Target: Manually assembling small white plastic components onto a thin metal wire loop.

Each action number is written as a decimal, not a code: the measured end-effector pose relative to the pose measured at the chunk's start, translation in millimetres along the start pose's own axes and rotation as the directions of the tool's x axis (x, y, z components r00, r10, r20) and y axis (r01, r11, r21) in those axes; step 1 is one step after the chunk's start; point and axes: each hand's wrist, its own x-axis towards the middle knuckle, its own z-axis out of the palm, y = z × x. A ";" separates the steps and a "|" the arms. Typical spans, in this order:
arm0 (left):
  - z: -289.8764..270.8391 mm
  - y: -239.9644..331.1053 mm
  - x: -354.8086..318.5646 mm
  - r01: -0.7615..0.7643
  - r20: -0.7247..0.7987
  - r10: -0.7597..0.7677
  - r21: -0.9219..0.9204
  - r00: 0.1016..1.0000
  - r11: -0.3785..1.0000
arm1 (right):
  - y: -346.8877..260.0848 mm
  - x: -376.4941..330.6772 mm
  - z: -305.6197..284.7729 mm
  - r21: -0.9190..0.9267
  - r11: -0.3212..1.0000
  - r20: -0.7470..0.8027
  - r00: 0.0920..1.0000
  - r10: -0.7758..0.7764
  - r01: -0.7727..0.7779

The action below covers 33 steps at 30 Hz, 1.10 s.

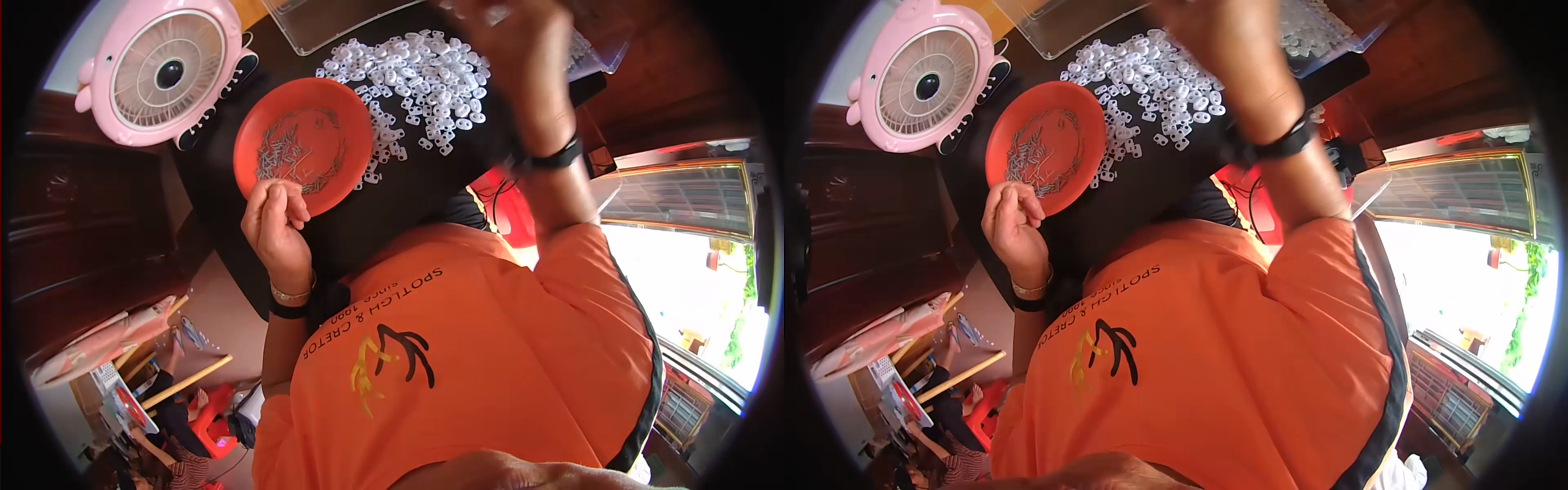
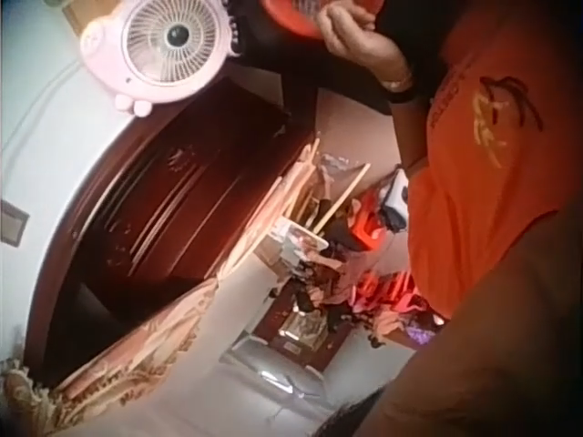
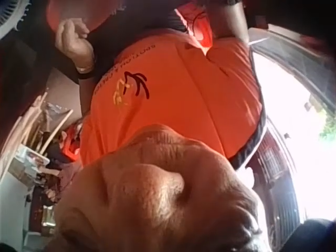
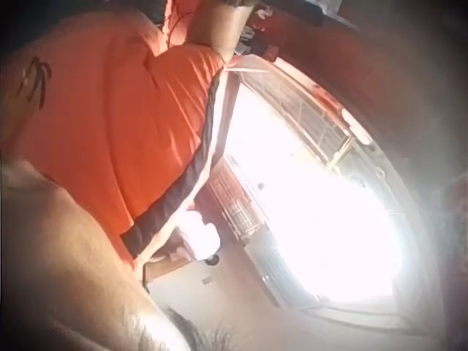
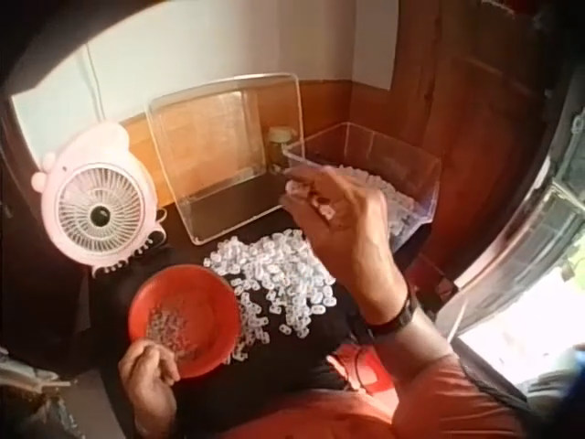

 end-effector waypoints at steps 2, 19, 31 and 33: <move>0.8 1.8 0.2 0.012 0.012 -0.011 -0.004 1.000 1.000 | 35.3 27.2 -22.8 -0.197 0.980 -0.164 0.986 -0.024 -0.009; 2.4 9.4 -2.3 0.077 0.062 -0.078 0.031 0.995 0.997 | 76.1 -59.2 65.1 -0.142 0.979 0.755 0.655 0.012 0.146; 5.2 36.6 33.5 0.111 0.170 -0.089 -0.121 0.981 0.986 | 61.1 -62.2 91.5 -0.052 0.950 0.760 0.630 -0.162 0.307; 5.1 34.0 37.9 0.138 0.158 -0.115 -0.147 0.981 0.979 | 61.5 -63.0 92.3 -0.058 0.939 0.739 0.647 -0.188 0.338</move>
